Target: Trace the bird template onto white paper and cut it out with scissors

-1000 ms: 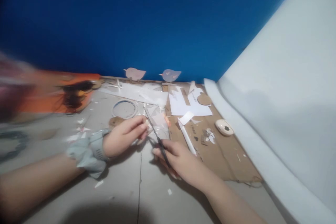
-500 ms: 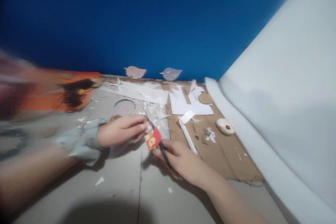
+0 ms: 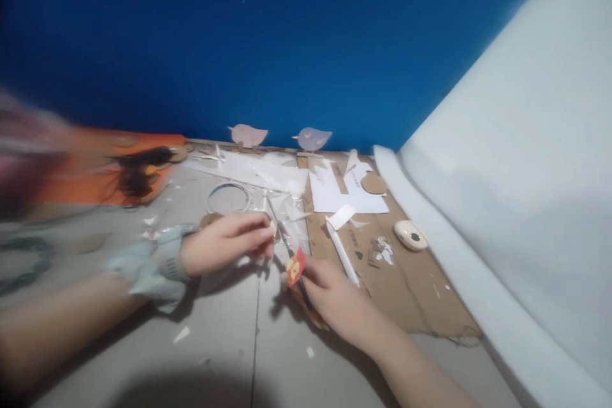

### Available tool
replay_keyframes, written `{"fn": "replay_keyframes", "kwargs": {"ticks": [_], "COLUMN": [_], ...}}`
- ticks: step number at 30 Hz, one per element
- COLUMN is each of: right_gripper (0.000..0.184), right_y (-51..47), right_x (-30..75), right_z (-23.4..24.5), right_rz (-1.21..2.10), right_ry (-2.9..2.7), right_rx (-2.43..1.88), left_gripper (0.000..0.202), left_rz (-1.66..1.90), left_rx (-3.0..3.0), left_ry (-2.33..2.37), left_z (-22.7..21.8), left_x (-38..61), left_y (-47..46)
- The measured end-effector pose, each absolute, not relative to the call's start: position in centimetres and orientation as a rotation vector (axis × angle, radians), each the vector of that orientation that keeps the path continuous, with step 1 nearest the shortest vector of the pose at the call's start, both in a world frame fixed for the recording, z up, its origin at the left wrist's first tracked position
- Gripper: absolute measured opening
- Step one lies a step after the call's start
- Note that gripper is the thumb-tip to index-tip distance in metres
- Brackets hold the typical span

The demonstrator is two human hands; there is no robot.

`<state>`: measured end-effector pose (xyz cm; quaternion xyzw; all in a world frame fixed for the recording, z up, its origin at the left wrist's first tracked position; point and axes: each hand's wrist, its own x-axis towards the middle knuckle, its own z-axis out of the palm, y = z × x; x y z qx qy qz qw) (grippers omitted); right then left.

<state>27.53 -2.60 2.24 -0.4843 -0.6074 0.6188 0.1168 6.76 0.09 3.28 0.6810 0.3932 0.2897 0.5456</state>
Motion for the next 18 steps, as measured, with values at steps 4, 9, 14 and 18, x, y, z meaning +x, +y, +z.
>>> {"fn": "replay_keyframes", "kwargs": {"ticks": [4, 9, 14, 18], "right_gripper": [0.032, 0.035, 0.039, 0.042], "right_y": [-2.7, -2.6, -2.7, -2.8], "right_x": [27.3, 27.4, 27.7, 27.7], "right_z": [2.3, 2.9, 2.8, 2.6], "right_rz": [1.767, 1.854, 1.875, 1.933], "right_ry": [-1.751, -1.768, -1.81, -1.775], "right_rx": [-1.417, -1.364, -1.271, -1.233], "left_gripper": [0.024, 0.029, 0.034, 0.032], "left_rz": [0.799, 0.845, 0.829, 0.842], "left_rx": [1.601, 1.591, 1.685, 1.671], "left_ry": [0.947, 0.943, 0.959, 0.929], "left_z": [3.1, 3.4, 3.5, 3.4], "left_x": [7.7, 8.0, 7.7, 7.8], "left_y": [-0.6, -1.3, -1.4, -1.4]}}
